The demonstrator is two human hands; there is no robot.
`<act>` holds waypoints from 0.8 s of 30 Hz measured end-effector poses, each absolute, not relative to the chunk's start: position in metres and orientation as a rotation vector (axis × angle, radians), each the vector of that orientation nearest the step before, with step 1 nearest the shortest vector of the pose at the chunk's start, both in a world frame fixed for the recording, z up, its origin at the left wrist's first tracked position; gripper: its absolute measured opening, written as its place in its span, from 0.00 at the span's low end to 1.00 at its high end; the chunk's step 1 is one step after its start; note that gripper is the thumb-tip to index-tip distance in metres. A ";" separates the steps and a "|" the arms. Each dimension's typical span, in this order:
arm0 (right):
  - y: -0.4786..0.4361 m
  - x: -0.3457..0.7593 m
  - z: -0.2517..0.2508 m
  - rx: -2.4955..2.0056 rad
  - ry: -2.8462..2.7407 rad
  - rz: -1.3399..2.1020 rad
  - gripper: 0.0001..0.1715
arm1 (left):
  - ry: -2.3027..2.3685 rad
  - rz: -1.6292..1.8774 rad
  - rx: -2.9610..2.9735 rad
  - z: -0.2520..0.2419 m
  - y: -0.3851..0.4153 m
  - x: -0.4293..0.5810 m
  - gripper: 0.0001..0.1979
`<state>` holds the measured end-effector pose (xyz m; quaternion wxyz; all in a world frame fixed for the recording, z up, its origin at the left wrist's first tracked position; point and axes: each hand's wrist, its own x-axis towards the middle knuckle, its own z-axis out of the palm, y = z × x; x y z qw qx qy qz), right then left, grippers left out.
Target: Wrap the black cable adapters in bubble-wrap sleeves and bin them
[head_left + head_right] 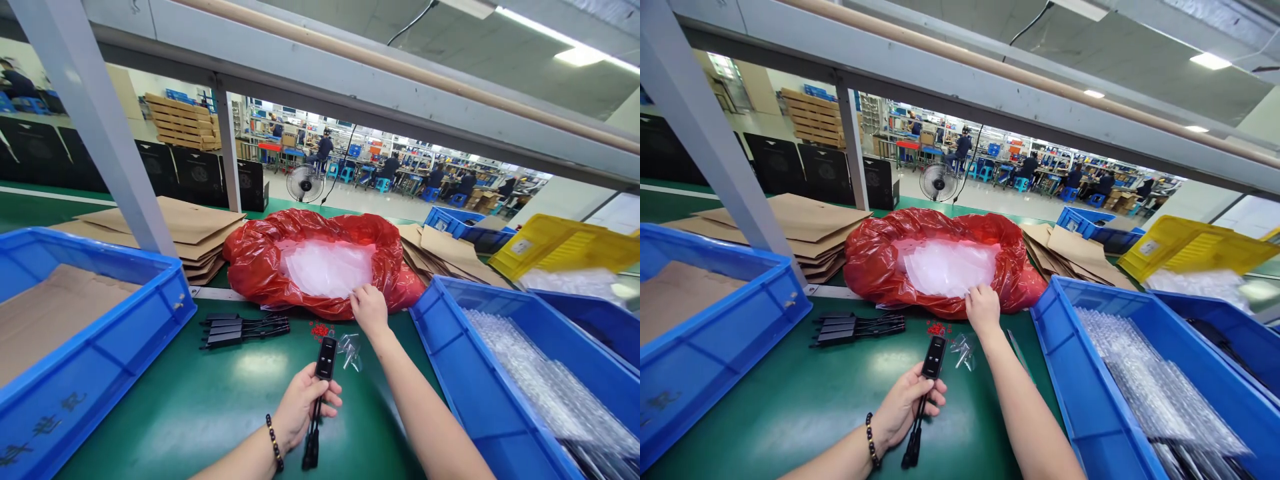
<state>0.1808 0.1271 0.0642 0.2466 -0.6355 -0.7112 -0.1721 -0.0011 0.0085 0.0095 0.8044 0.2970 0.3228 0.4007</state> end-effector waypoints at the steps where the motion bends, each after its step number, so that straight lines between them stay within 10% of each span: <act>1: 0.138 0.175 0.066 -1.746 -1.923 -0.443 0.09 | 0.686 0.858 0.644 0.009 0.009 -0.002 0.13; 9: 0.123 0.178 0.083 -1.592 -1.637 -0.297 0.14 | 0.662 0.935 0.678 0.012 0.010 -0.004 0.10; 24: 0.029 0.201 0.055 -0.990 -0.612 1.369 0.13 | 0.657 0.959 0.813 0.022 0.008 -0.004 0.14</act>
